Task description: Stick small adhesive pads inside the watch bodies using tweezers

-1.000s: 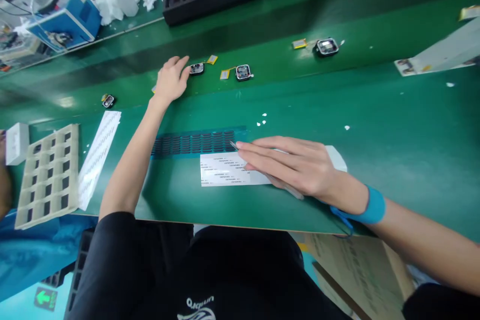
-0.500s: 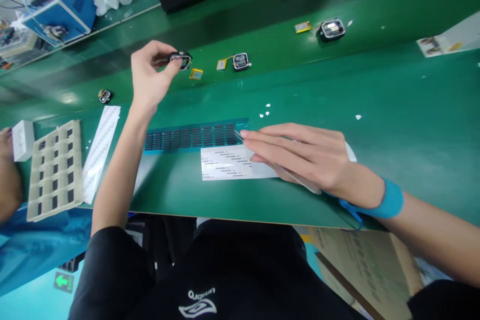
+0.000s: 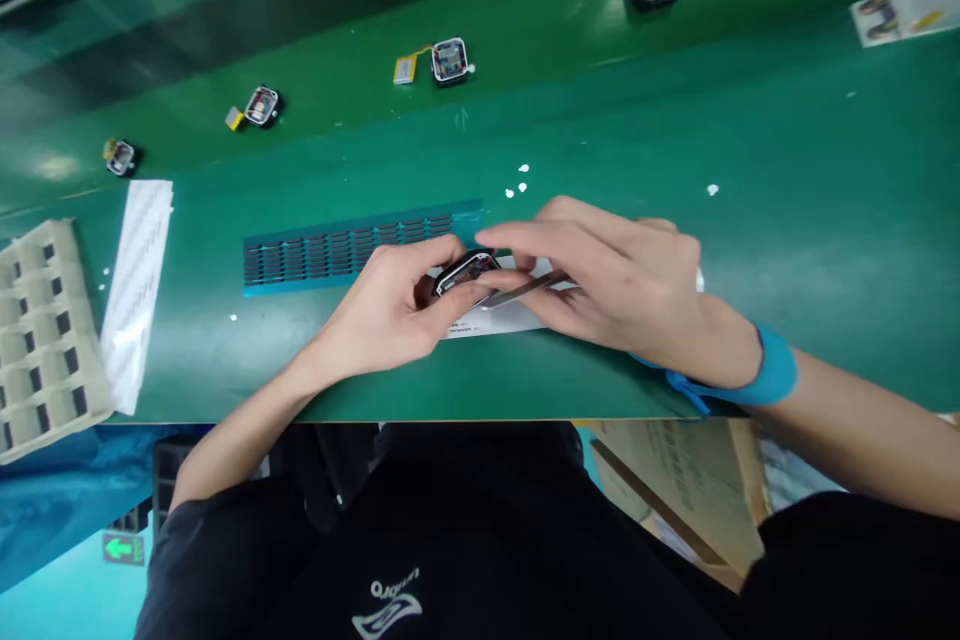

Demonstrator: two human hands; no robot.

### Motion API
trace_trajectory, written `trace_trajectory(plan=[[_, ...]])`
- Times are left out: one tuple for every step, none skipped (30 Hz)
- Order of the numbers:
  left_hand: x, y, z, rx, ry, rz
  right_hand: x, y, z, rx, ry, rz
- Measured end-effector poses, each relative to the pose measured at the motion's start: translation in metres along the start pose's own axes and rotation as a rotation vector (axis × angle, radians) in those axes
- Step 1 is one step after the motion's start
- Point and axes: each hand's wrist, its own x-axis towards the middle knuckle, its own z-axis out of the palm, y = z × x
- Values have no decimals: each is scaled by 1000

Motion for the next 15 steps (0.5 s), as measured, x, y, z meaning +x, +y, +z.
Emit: trace_trajectory(plan=[[-1, -1, 1, 40, 26, 26, -1, -1, 0, -6, -10, 5], [-2, -2, 2, 65, 49, 52, -1, -1, 0, -15, -9, 10], [-3, -3, 3, 75, 69, 73, -1, -1, 1, -22, -1, 12], [-4, -4, 3, 69, 86, 88, -1, -1, 2, -25, 9, 11], [-4, -4, 2, 50, 99, 96, -2, -1, 4, -22, 22, 8], [-4, -5, 2, 21, 109, 97, -2, -1, 5, -12, 32, 11], [-4, -5, 1, -7, 116, 92, -3, -1, 6, 2, 41, 14], [-4, -5, 1, -32, 119, 88, -4, -1, 7, 12, 47, 20], [-4, -5, 1, -49, 119, 85, -5, -1, 7, 20, 58, 20], [-4, -5, 0, -54, 118, 84, -6, -2, 7, 23, 59, 26], [-4, -5, 0, -43, 118, 84, -6, -2, 6, 24, 50, 30], [-5, -5, 1, -19, 123, 85, -7, -3, 5, 24, 30, 32], [-5, -5, 1, 13, 130, 89, -7, -3, 4, 23, 2, 30], [-6, -6, 2, 49, 136, 91, -7, -4, 2, 15, -29, 32], [-6, -7, 2, 83, 139, 93, -6, -4, 1, 6, -60, 30]])
